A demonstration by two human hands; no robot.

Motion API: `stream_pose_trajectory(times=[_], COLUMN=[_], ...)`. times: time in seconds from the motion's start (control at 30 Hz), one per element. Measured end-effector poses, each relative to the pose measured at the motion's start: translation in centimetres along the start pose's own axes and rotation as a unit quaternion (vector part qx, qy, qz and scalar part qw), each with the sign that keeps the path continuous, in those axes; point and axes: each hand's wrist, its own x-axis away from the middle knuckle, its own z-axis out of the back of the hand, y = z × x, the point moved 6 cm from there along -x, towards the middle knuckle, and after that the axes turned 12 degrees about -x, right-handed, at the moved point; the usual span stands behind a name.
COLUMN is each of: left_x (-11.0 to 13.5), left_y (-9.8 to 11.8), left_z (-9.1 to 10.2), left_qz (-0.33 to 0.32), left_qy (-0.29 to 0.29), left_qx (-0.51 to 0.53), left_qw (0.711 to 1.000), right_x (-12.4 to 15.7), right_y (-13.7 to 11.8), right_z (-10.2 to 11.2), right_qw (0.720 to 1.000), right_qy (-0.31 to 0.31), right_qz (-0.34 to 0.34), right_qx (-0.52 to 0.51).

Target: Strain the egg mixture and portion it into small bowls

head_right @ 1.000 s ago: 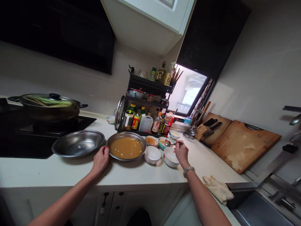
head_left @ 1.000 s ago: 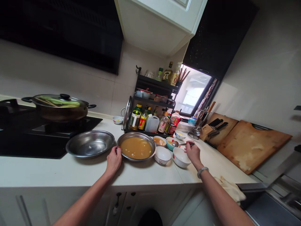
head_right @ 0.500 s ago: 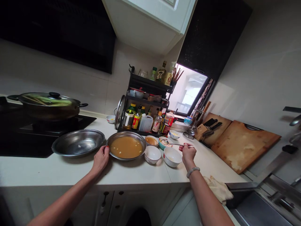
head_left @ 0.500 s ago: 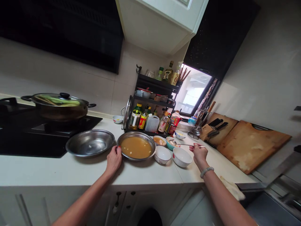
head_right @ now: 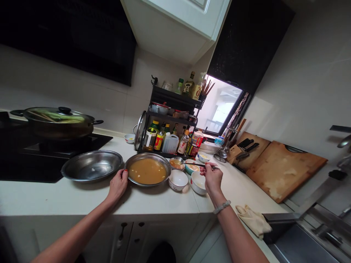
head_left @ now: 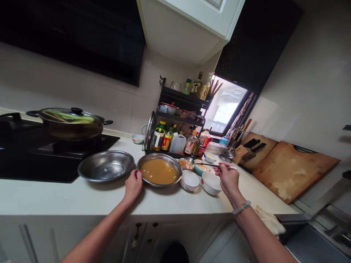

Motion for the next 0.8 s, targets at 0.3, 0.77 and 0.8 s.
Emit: stream_pose_trajectory(times=[0.3, 0.77, 0.8], left_x=[0.0, -0.1, -0.1], left_y=[0.0, -0.2, -0.2], left_z=[0.0, -0.3, -0.3], left_qz=[-0.003, -0.003, -0.003], left_qy=[-0.008, -0.008, -0.006], left_qx=[0.012, -0.001, 0.001], left_qw=[1.0, 1.0, 1.0], right_x=[6.9, -0.9, -1.4], right_y=[-0.8, -1.0, -0.7], right_z=[-5.1, -0.1, 0.4], right_qw=[0.969, 0.964, 0.965], right_qy=[-0.219, -0.062, -0.046], right_qz=[0.07, 0.116, 0.107], right_qx=[0.09, 0.229, 0.235])
